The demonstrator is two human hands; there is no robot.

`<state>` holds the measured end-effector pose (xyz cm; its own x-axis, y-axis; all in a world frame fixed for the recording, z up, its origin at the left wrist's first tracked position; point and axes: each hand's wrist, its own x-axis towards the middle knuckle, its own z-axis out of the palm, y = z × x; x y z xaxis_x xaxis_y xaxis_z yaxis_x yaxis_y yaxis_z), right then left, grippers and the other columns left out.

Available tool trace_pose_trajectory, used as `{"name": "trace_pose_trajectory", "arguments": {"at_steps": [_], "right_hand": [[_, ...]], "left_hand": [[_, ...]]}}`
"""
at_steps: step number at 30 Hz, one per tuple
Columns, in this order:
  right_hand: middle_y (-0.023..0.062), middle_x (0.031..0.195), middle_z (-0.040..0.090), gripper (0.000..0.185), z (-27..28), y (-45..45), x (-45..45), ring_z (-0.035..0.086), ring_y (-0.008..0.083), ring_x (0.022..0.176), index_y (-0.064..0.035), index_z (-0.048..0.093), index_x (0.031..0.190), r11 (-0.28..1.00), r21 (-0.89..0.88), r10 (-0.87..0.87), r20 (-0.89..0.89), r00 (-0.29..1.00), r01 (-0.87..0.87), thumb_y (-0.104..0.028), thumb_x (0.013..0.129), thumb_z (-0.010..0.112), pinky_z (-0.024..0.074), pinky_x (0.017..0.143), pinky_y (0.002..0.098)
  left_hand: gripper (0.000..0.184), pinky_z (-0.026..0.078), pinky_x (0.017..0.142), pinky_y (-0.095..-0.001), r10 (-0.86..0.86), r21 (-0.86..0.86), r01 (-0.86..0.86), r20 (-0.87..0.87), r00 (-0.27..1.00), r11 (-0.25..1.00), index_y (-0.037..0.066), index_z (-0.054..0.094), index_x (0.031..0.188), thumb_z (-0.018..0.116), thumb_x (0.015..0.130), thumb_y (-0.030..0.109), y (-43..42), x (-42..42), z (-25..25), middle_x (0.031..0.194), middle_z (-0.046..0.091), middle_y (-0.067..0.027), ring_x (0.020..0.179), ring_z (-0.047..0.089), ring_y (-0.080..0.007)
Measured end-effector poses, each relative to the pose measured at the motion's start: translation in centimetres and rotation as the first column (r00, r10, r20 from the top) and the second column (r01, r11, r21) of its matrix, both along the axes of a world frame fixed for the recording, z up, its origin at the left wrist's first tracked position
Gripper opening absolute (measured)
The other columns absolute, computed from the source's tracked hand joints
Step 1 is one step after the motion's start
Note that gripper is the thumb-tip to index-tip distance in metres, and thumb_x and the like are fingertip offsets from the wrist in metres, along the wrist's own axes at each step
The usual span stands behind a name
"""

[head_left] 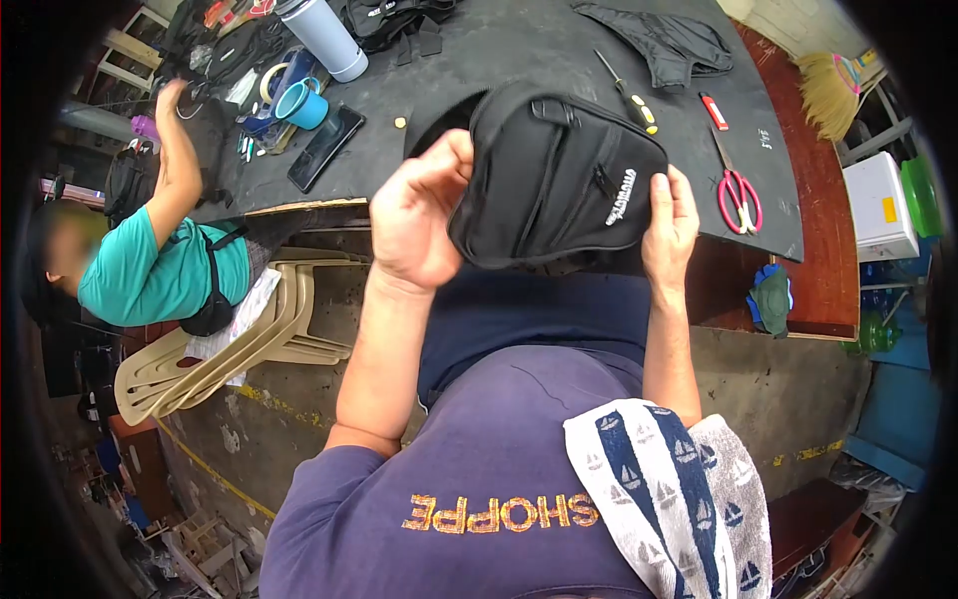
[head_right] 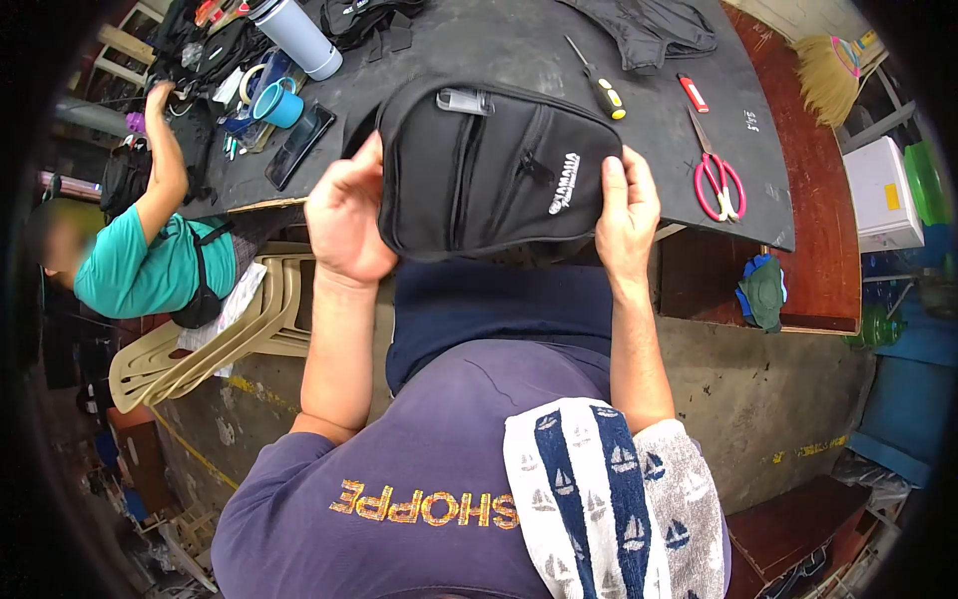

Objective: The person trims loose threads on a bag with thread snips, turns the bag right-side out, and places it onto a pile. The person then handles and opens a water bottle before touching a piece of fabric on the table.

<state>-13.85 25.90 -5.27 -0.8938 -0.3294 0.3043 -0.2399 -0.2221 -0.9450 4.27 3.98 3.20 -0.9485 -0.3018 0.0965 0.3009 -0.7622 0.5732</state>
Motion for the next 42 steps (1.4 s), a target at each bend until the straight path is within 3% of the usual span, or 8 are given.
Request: {"name": "trace_pose_trajectory", "arguments": {"at_steps": [6, 11, 12, 14, 18, 26, 38, 42], "right_hand": [[0.0083, 0.126, 0.071, 0.032, 2.4, 0.4, 0.1, 0.064, 0.0135, 0.114, 0.0033, 0.067, 0.134, 0.991, -0.048, -0.132, -0.216, 0.968, 0.124, -0.019, 0.117, 0.052, 0.0499, 0.103, 0.0285], [0.0087, 0.128, 0.070, 0.035, 3.8, 0.6, 0.8, 0.064, 0.0156, 0.116, 0.0035, 0.067, 0.134, 0.991, 0.008, -0.127, -0.239, 0.963, 0.133, -0.022, 0.116, 0.052, 0.0478, 0.106, 0.0300], [0.0087, 0.127, 0.070, 0.036, 4.0, 0.5, 1.2, 0.064, 0.0160, 0.116, 0.0037, 0.067, 0.134, 0.992, 0.003, -0.121, -0.275, 0.954, 0.126, -0.024, 0.116, 0.052, 0.0476, 0.106, 0.0304], [0.0089, 0.126, 0.071, 0.038, 4.2, 0.0, 1.9, 0.063, 0.0167, 0.116, 0.0040, 0.068, 0.133, 0.994, -0.007, -0.106, -0.345, 0.933, 0.110, -0.027, 0.116, 0.053, 0.0470, 0.107, 0.0310], [0.0051, 0.104, 0.067, 0.031, 4.2, -0.8, 2.5, 0.060, 0.0132, 0.095, 0.0006, 0.073, 0.127, 0.999, 0.030, 0.037, -0.510, 0.859, -0.025, -0.023, 0.110, 0.062, 0.0484, 0.089, 0.0270], [0.0084, 0.110, 0.068, 0.021, 5.8, -1.6, 3.3, 0.064, 0.0171, 0.102, -0.0007, 0.074, 0.114, 0.997, -0.028, 0.043, -0.485, 0.873, -0.065, -0.017, 0.101, 0.075, 0.0529, 0.092, 0.0323], [0.0051, 0.101, 0.068, 0.014, 6.7, -2.8, 4.9, 0.063, 0.0142, 0.096, -0.0005, 0.070, 0.100, 0.989, -0.069, 0.103, -0.319, 0.942, -0.131, -0.008, 0.094, 0.080, 0.0539, 0.086, 0.0295], [0.0053, 0.092, 0.069, 0.011, 6.3, -2.7, 5.3, 0.064, 0.0159, 0.094, 0.0005, 0.071, 0.099, 0.975, -0.030, 0.203, -0.266, 0.942, -0.218, -0.009, 0.098, 0.075, 0.0531, 0.083, 0.0312]], "left_hand": [[0.054, 0.042, 0.126, -0.0444, -0.221, 0.190, 0.284, -0.295, 0.930, 0.940, 0.007, 0.050, 0.160, 0.049, 0.113, 0.032, 3.9, 0.6, -6.0, 0.159, 0.058, -0.0150, 0.142, 0.059, -0.0299], [0.052, 0.047, 0.120, -0.0408, -0.201, 0.153, 0.230, -0.183, 0.962, 0.961, 0.001, 0.055, 0.153, 0.059, 0.109, 0.029, 4.8, 1.3, -5.2, 0.153, 0.062, -0.0123, 0.138, 0.061, -0.0264], [0.051, 0.046, 0.120, -0.0401, -0.045, -0.447, 0.005, -0.079, 0.996, 0.894, 0.002, 0.055, 0.153, 0.059, 0.110, 0.028, 5.0, 1.6, -4.9, 0.153, 0.061, -0.0116, 0.139, 0.060, -0.0253], [0.049, 0.045, 0.121, -0.0387, 0.287, -0.968, -0.155, -0.209, 0.935, -0.198, 0.002, 0.055, 0.154, 0.059, 0.111, 0.026, 5.3, 2.2, -4.0, 0.155, 0.060, -0.0101, 0.141, 0.058, -0.0232], [0.044, 0.048, 0.115, -0.0371, 0.284, -0.948, -0.187, -0.260, 0.923, -0.258, 0.003, 0.058, 0.151, 0.059, 0.111, 0.022, 6.9, 1.7, -2.6, 0.145, 0.065, -0.0106, 0.132, 0.062, -0.0219], [0.043, 0.049, 0.110, -0.0376, 0.203, -0.697, 0.015, 0.230, 0.952, 0.717, 0.003, 0.058, 0.150, 0.059, 0.111, 0.023, 10.0, 0.5, -4.9, 0.135, 0.066, -0.0108, 0.123, 0.062, -0.0225], [0.047, 0.049, 0.110, -0.0345, 0.233, -0.961, 0.131, 0.189, 0.954, 0.243, 0.003, 0.050, 0.156, 0.055, 0.113, 0.022, 9.8, 6.3, -8.6, 0.142, 0.059, -0.0117, 0.129, 0.056, -0.0216], [0.050, 0.045, 0.116, -0.0361, 0.132, -0.863, 0.181, 0.272, 0.953, 0.472, 0.003, 0.048, 0.157, 0.056, 0.113, 0.024, 9.5, 6.7, -6.6, 0.147, 0.057, -0.0126, 0.137, 0.053, -0.0238]]}}
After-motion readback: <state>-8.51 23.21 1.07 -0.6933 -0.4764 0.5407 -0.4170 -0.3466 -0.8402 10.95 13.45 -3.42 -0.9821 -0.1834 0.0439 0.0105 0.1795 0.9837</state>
